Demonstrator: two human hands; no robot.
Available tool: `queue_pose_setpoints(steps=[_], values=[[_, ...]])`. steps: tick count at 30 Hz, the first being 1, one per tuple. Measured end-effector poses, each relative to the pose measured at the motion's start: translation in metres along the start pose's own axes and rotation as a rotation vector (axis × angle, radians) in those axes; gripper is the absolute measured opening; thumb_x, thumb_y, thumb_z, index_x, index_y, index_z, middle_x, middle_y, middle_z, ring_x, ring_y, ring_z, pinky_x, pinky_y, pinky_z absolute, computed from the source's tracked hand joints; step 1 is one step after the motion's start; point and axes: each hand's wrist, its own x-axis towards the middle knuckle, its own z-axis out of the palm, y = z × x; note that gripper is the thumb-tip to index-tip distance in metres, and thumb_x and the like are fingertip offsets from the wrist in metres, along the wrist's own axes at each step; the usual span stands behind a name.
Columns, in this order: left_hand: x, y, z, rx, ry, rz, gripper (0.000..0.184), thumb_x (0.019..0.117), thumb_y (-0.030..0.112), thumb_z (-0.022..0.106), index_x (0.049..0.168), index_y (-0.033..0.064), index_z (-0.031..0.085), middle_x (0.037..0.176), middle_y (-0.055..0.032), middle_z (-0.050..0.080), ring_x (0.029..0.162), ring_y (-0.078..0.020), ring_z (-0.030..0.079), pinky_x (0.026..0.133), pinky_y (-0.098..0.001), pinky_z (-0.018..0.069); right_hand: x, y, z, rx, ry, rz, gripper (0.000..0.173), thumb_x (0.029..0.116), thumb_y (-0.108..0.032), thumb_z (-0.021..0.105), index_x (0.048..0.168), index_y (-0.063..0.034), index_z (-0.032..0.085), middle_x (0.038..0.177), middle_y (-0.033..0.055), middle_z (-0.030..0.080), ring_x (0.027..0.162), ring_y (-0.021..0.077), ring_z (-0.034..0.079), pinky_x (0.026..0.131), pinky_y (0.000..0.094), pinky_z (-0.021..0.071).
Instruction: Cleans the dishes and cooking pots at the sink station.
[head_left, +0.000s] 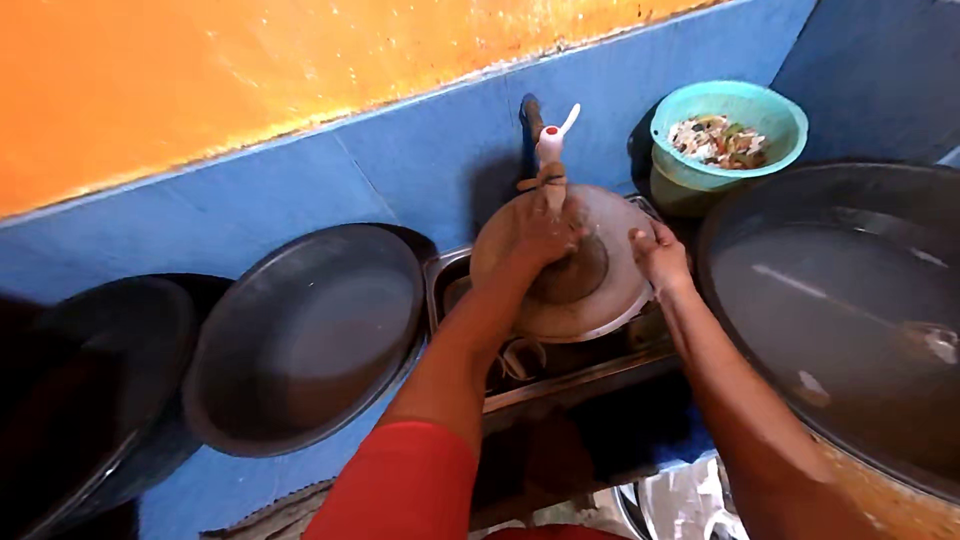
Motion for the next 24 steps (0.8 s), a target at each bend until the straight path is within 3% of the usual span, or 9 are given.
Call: queue_pose_setpoints(steps=[2,4,5,9,14,16,18,21,24], values=[[-0.01,-0.03,-0.03,-0.006,-0.035,-0.214,0.074,0.1033,0.054,0.051,0.161,0.0103,0.034,0.166,-0.0234,0.028,0.152,-0.0518,0.022,0.116,-0.0789,0.0116,0.006,0.002,-0.005,0.019,0.009,0.015,0.045,0.1097,-0.022,0.049,0.152,-0.0095,0.044,0.137,0.0132,0.061,0.111,0.0147,0.063,0.095,0.0319,0.0519],[-0.021,-0.057,-0.051,-0.121,-0.063,-0.418,0.082,0.1001,0.053,0.059,0.158,0.001,0.034,0.147,-0.0327,0.05,0.137,-0.0539,0.047,0.108,-0.0743,0.0357,0.015,0.01,-0.002,0.05,0.025,0.013,0.044,0.1099,-0.024,0.049,0.151,-0.0101,0.045,0.133,0.0122,0.061,0.105,0.0122,0.062,0.091,0.0295,0.0514],[-0.028,-0.071,-0.057,-0.275,-0.064,-0.505,0.079,0.0977,0.051,0.065,0.151,-0.0029,0.042,0.141,-0.0336,0.055,0.132,-0.0513,0.052,0.108,-0.0697,0.0408,0.018,0.016,0.003,0.087,0.032,0.013,0.044,0.1096,-0.025,0.05,0.151,-0.0105,0.045,0.131,0.0119,0.062,0.104,0.012,0.062,0.089,0.0295,0.052],[-0.054,-0.095,-0.08,-0.787,0.039,-0.7,0.052,0.0949,0.023,0.073,0.139,0.0004,0.055,0.13,-0.024,0.062,0.118,-0.0354,0.062,0.1,-0.0561,0.0501,0.023,0.033,0.039,0.263,-0.012,0.037,0.046,0.11,-0.028,0.048,0.152,-0.0109,0.043,0.13,0.0136,0.062,0.108,0.0179,0.065,0.092,0.0376,0.0562],[-0.06,-0.07,-0.157,-0.397,0.133,-0.581,0.034,0.0927,0.014,0.07,0.118,-0.0077,0.063,0.118,-0.027,0.064,0.111,-0.0388,0.063,0.096,-0.0596,0.0496,0.015,0.044,0.088,0.206,-0.184,0.388,0.038,0.1069,-0.03,0.052,0.135,-0.0041,0.053,0.111,0.0128,0.062,0.093,0.0213,0.062,0.08,0.0429,0.0557],[-0.065,-0.053,-0.184,-0.178,0.131,-0.511,0.033,0.0961,0.016,0.066,0.115,-0.0102,0.063,0.118,-0.0299,0.064,0.116,-0.0436,0.062,0.098,-0.0629,0.0475,0.012,0.037,0.093,0.081,-0.373,0.439,0.033,0.1075,-0.025,0.049,0.131,-0.0017,0.054,0.106,0.0115,0.063,0.086,0.0189,0.064,0.076,0.0369,0.057],[-0.072,-0.04,-0.204,-0.056,0.154,-0.476,0.032,0.098,0.017,0.062,0.114,-0.0115,0.063,0.12,-0.0309,0.064,0.118,-0.0448,0.061,0.099,-0.0628,0.0466,0.019,0.024,0.087,-0.233,-0.466,0.301,0.04,0.1084,-0.026,0.05,0.137,0.0011,0.053,0.118,0.0187,0.063,0.098,0.0257,0.065,0.085,0.0428,0.0562],[-0.086,-0.036,-0.223,-0.008,0.216,-0.463,0.029,0.0981,0.013,0.059,0.115,-0.0102,0.062,0.121,-0.0295,0.064,0.121,-0.043,0.061,0.101,-0.0602,0.0467,0.02,-0.026,0.068,-0.587,-0.251,-0.135,0.059,0.1059,-0.039,0.053,0.145,0.0046,0.048,0.134,0.036,0.056,0.121,0.0502,0.059,0.1,0.0659,0.0469],[-0.097,-0.038,-0.235,0.022,0.258,-0.437,0.029,0.0984,0.012,0.058,0.118,-0.0092,0.062,0.122,-0.0292,0.064,0.122,-0.0434,0.06,0.101,-0.0602,0.0472,0.023,-0.089,0.054,-0.76,-0.129,-0.62,0.07,0.1056,-0.042,0.05,0.154,0.0054,0.033,0.151,0.0369,0.04,0.139,0.0522,0.043,0.113,0.0623,0.038]])
